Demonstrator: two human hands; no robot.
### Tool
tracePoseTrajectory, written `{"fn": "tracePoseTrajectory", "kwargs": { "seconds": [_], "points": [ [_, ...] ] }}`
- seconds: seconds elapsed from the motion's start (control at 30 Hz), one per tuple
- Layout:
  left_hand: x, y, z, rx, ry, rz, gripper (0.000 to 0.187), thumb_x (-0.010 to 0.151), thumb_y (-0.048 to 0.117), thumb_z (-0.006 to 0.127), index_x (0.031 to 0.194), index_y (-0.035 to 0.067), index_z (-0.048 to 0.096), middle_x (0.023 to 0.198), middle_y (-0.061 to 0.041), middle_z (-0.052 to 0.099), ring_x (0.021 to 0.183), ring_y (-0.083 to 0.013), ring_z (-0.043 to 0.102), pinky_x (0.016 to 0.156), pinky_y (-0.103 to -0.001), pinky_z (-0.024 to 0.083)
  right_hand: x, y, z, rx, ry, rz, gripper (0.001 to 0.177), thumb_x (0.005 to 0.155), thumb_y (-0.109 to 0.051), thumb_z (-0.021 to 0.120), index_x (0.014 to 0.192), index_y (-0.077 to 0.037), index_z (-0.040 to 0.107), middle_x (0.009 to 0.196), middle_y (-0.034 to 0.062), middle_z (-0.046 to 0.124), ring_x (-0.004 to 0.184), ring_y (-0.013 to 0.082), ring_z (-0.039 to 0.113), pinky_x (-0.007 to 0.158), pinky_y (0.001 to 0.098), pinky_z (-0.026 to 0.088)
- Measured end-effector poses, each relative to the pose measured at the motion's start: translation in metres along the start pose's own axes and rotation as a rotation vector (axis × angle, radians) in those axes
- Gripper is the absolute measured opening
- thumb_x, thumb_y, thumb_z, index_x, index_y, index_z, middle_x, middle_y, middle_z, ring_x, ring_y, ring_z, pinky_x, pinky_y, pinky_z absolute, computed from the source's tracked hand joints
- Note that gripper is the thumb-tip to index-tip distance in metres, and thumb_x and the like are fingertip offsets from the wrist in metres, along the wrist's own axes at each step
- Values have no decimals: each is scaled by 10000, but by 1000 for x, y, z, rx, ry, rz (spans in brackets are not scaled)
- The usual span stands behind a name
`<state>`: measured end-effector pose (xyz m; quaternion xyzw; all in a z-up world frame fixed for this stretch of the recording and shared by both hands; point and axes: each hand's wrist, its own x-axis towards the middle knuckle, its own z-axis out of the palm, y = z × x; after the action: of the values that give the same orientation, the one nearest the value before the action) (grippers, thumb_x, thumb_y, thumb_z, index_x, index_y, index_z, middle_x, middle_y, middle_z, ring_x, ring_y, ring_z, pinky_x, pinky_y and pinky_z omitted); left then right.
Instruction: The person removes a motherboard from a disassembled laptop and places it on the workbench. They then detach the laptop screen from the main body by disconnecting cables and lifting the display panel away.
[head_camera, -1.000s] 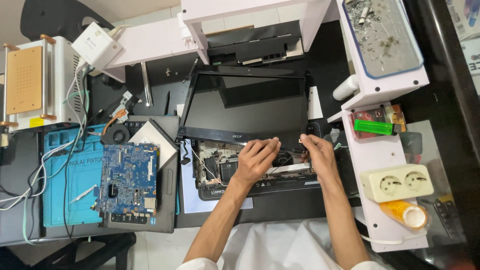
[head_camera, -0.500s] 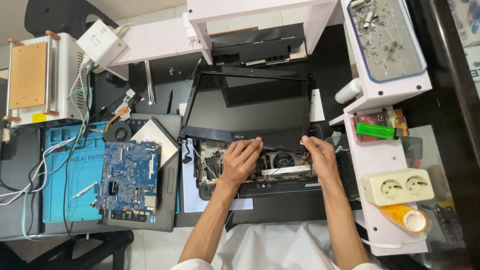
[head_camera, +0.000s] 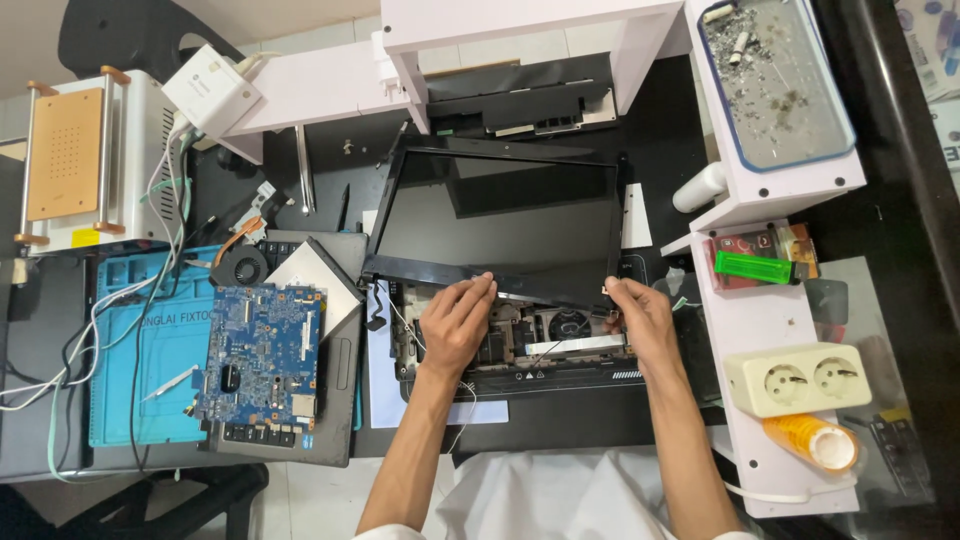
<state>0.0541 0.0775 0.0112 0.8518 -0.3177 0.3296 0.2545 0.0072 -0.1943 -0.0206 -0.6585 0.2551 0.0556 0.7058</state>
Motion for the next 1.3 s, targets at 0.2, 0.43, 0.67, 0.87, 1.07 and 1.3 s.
{"fn": "tracePoseTrajectory", "kwargs": {
  "seconds": [0.2,0.43,0.67,0.87,1.07,1.3],
  "points": [
    [5,-11,-18,75,-40,-35,167,833,-26,744,1000,-11,740,1119,-75,743,964,-228,718,810,-337,574,4,7,-4,23,-16,-11,322,992,-314,647,842,-34,700,669,7,614,544,111,596,507,255,434],
    [-6,-18,-15,98,-10,-50,185,846,-32,749,1028,2,740,1132,-61,742,954,-217,706,844,-323,593,10,19,-8,27,-14,-19,316,997,-307,645,847,-33,697,679,9,620,537,117,593,502,260,426],
    [-5,-29,-23,121,-31,-105,211,827,-40,745,1036,-22,721,1130,-92,727,983,-258,703,867,-357,590,6,11,-6,36,-22,-23,312,1005,-298,648,854,-31,709,680,18,624,545,118,596,510,259,432],
    [-10,-32,-21,119,-26,-130,217,847,-68,737,1057,-19,710,1130,-87,725,983,-258,696,891,-353,598,3,7,-4,17,-12,-21,312,1001,-294,643,870,-20,717,690,22,634,549,125,599,509,268,445],
    [-15,-42,-24,170,-43,-237,221,844,-74,716,1055,-11,699,1164,-93,725,1033,-274,699,883,-358,590,5,11,-5,18,-16,-3,328,999,-307,649,872,-10,710,696,32,637,555,132,607,504,269,452],
    [-15,-39,-28,136,-97,-347,241,833,-94,679,1052,4,705,1178,-81,723,1054,-270,682,863,-362,574,2,8,-4,-8,26,13,241,961,-267,673,933,-40,749,808,-1,689,645,96,628,548,263,513]
  ]
}}
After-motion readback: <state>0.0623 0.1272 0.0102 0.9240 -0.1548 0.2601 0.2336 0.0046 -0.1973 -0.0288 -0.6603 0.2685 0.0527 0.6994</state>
